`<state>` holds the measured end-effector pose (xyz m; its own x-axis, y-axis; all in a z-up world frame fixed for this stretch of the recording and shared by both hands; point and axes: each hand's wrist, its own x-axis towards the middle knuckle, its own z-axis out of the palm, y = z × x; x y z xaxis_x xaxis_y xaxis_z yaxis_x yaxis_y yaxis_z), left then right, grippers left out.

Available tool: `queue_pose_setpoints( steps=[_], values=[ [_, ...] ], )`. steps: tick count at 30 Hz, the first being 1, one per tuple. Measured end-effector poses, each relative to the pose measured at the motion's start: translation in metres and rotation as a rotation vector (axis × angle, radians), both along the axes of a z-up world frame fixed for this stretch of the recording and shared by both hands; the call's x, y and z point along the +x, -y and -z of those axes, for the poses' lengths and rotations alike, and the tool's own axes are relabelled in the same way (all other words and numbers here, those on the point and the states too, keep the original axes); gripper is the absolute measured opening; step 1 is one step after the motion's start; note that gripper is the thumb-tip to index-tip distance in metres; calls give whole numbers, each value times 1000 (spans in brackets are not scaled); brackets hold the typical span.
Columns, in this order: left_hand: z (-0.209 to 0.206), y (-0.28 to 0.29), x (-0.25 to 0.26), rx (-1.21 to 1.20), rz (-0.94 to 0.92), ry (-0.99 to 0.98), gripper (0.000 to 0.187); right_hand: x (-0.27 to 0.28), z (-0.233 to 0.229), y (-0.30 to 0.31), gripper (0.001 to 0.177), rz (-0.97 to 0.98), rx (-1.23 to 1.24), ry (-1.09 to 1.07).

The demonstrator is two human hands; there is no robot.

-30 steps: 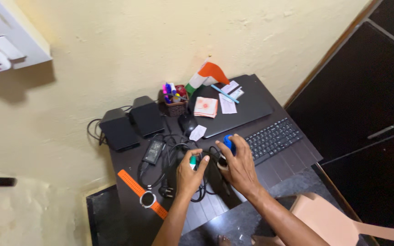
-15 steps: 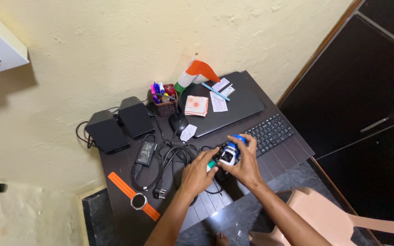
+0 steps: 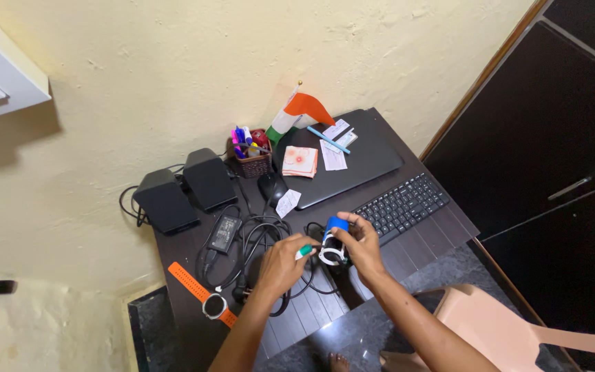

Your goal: The person organizes a cluttered desk by moving a chair, hanging a bag, and relocating items such as a keyboard, laptop, papers, and cables onto the chair and a nearby cabinet. The person also opens a drawer to place a small item inside.

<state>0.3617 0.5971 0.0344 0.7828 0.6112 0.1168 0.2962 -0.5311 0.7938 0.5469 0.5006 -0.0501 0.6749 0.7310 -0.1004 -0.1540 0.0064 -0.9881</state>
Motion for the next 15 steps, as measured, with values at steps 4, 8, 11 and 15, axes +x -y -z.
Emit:
queue_pose_setpoints(
  steps=[4, 8, 11, 15],
  values=[
    [4, -4, -12, 4, 63, -20, 20, -8, -12, -12, 64, -25, -44, -55],
    [8, -7, -20, -14, 86, 68, 22, -16, -18, -18, 64, -61, -27, -168],
    [2, -7, -20, -55, 26, -22, 32, -24, -19, -24, 68, -10, 82, 18],
    [-12, -4, -17, -33, -62, -202, 51, -38, -28, -23, 67, -91, 116, 232]
  ],
)
